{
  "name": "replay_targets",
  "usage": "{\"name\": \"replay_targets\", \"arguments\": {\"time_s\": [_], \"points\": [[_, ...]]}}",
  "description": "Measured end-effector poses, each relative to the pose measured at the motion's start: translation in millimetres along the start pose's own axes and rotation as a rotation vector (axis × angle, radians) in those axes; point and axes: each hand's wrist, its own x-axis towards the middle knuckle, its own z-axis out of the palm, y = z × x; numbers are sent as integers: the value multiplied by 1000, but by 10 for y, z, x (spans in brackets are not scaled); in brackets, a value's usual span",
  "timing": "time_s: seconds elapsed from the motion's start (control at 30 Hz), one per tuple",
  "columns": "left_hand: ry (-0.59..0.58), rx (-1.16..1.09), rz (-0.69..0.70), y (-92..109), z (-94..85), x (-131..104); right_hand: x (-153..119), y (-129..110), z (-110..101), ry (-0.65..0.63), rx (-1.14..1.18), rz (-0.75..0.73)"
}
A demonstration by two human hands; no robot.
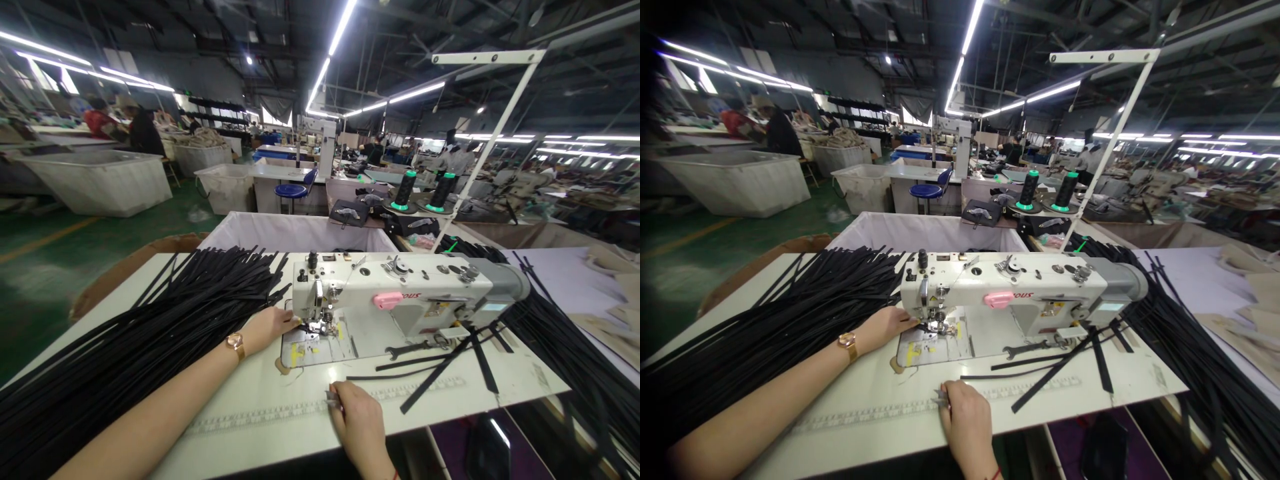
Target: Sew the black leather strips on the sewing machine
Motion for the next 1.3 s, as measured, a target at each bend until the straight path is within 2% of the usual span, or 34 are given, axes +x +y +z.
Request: {"name": "replay_targets", "arguments": {"time_s": [0.2,0.33,0.47,0.73,0.97,1.1,1.2,1.3], "points": [[3,93,115,11,24,-29,-1,-4,1,21,1,-3],[-12,238,186,204,91,-135,4,-11,-5,46,7,-19],[-107,231,77,422,83,-176,15,-32,-38,29,2,-5],[-127,178,-47,569,35,-136,-1,-48,-53,0,-39,-7],[-128,146,-285,1077,149,37,9,-50,-76,-4,-30,10],[-110,125,-410,1244,110,137,6,-70,-82,0,-38,10],[-101,97,-460,1360,42,55,5,-71,-104,14,-27,8],[-133,62,-473,1568,32,-274,8,-78,-153,24,69,33]]}}
